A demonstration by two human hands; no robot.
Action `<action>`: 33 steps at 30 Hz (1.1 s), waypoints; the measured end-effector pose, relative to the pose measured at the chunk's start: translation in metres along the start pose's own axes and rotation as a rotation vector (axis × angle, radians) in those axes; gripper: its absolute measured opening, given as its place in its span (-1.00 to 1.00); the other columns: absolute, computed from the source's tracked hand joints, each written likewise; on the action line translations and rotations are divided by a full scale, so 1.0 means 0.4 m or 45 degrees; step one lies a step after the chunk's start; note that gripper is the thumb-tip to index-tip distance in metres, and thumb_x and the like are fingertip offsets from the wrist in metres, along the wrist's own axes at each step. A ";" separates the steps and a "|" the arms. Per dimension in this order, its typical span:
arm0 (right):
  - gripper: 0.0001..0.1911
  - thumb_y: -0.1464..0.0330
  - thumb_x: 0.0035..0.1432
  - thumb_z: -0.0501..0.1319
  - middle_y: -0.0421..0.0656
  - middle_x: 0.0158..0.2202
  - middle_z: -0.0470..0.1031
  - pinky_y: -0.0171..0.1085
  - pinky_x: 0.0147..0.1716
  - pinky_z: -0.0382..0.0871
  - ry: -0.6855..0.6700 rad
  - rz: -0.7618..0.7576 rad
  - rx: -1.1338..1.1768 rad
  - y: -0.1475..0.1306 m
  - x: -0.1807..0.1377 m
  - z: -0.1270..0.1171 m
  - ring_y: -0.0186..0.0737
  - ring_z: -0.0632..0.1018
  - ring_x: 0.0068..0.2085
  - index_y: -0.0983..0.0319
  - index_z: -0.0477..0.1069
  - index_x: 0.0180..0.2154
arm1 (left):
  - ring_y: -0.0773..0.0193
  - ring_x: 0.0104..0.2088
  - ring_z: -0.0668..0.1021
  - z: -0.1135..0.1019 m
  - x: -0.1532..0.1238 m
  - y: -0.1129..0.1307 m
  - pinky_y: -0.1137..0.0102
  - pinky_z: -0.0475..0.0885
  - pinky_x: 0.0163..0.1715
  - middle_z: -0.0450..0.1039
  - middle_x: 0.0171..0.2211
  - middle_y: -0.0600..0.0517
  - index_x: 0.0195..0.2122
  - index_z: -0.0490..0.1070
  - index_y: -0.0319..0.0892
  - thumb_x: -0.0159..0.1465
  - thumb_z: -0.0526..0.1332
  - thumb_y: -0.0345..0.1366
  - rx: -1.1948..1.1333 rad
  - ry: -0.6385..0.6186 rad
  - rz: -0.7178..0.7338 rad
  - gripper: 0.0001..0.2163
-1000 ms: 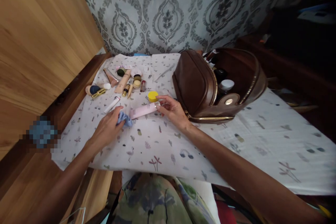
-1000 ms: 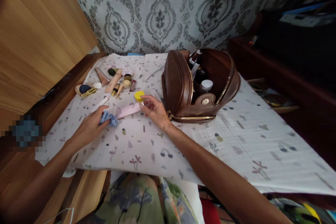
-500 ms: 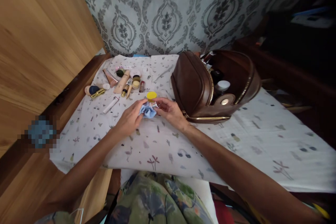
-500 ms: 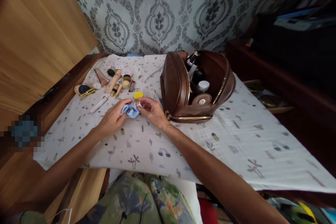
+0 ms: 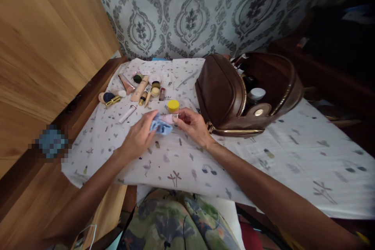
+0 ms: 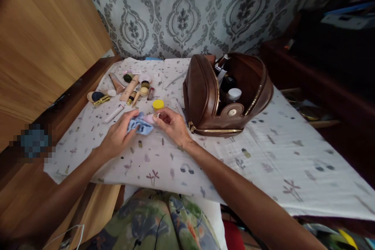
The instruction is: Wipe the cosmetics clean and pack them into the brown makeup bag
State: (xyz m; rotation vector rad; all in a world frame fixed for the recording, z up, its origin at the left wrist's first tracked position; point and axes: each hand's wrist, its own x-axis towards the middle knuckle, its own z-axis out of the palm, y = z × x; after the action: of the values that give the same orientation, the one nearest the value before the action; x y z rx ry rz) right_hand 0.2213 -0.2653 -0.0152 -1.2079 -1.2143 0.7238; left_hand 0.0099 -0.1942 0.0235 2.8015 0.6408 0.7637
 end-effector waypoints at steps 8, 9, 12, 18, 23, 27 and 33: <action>-0.49 -0.10 0.04 0.34 -0.30 -0.52 0.33 -0.31 -0.55 0.28 0.018 0.109 0.059 -0.005 0.001 0.001 -0.35 0.37 -0.54 0.21 0.41 -0.28 | -0.01 0.13 0.52 0.052 0.059 0.005 0.11 0.44 0.13 0.44 0.17 -0.21 0.29 0.19 -0.20 0.29 0.13 -0.47 0.268 -0.157 0.072 -0.48; -0.48 -0.12 0.03 0.34 -0.31 -0.53 0.33 -0.32 -0.57 0.27 0.024 0.137 0.082 -0.003 0.003 0.000 -0.36 0.36 -0.56 0.21 0.40 -0.30 | -0.02 0.10 0.53 0.048 0.051 -0.019 0.11 0.45 0.11 0.45 0.16 -0.20 0.27 0.23 -0.20 0.27 0.14 -0.49 0.294 -0.183 0.019 -0.49; -0.47 -0.13 0.01 0.33 -0.32 -0.54 0.33 -0.33 -0.60 0.22 0.050 0.191 0.104 0.003 0.009 -0.003 -0.39 0.33 -0.60 0.20 0.39 -0.32 | -0.01 0.06 0.54 0.029 0.025 -0.091 0.14 0.47 0.04 0.49 0.08 -0.16 0.20 0.33 -0.19 0.27 0.14 -0.45 0.238 -0.197 -0.147 -0.56; -0.45 -0.17 0.00 0.31 -0.32 -0.62 0.32 -0.36 -0.66 0.12 0.097 0.286 0.145 0.003 0.013 -0.003 -0.40 0.30 -0.64 0.19 0.36 -0.38 | 0.13 -0.20 0.57 0.002 0.012 -0.145 0.28 0.48 -0.14 0.56 -0.17 -0.03 0.00 0.49 -0.17 0.28 0.19 -0.24 -0.219 -0.119 -0.348 -0.71; -0.47 -0.13 0.00 0.33 -0.31 -0.64 0.32 -0.37 -0.72 0.02 0.154 0.398 0.266 0.000 0.019 -0.014 -0.43 0.25 -0.69 0.18 0.28 -0.47 | 0.13 -0.17 0.57 -0.012 0.014 -0.113 0.31 0.47 -0.11 0.57 -0.11 -0.04 0.05 0.46 -0.15 0.29 0.17 -0.20 -0.243 -0.020 -0.307 -0.66; -0.51 -0.05 0.00 0.37 -0.30 -0.64 0.35 -0.40 -0.74 0.02 0.143 0.527 0.402 -0.005 0.024 -0.018 -0.43 0.28 -0.68 0.19 0.28 -0.47 | 0.15 -0.17 0.57 -0.035 0.015 -0.101 0.32 0.47 -0.09 0.57 -0.10 -0.03 0.04 0.47 -0.13 0.29 0.20 -0.17 -0.224 0.059 -0.247 -0.67; -0.58 0.07 0.03 0.42 -0.29 -0.63 0.41 -0.45 -0.77 0.01 -0.049 0.700 0.745 -0.023 0.019 -0.014 -0.48 0.27 -0.70 0.23 0.32 -0.39 | 0.26 -0.30 0.54 -0.073 0.043 -0.084 0.41 0.47 -0.24 0.52 -0.24 0.04 -0.04 0.50 -0.13 0.20 0.34 -0.15 -0.408 0.395 -0.431 -0.68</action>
State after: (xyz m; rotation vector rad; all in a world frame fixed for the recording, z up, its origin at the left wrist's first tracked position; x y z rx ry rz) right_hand 0.2269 -0.2622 -0.0035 -1.0246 -0.6124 1.4015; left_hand -0.0041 -0.1550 0.0471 2.2285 0.9193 1.1219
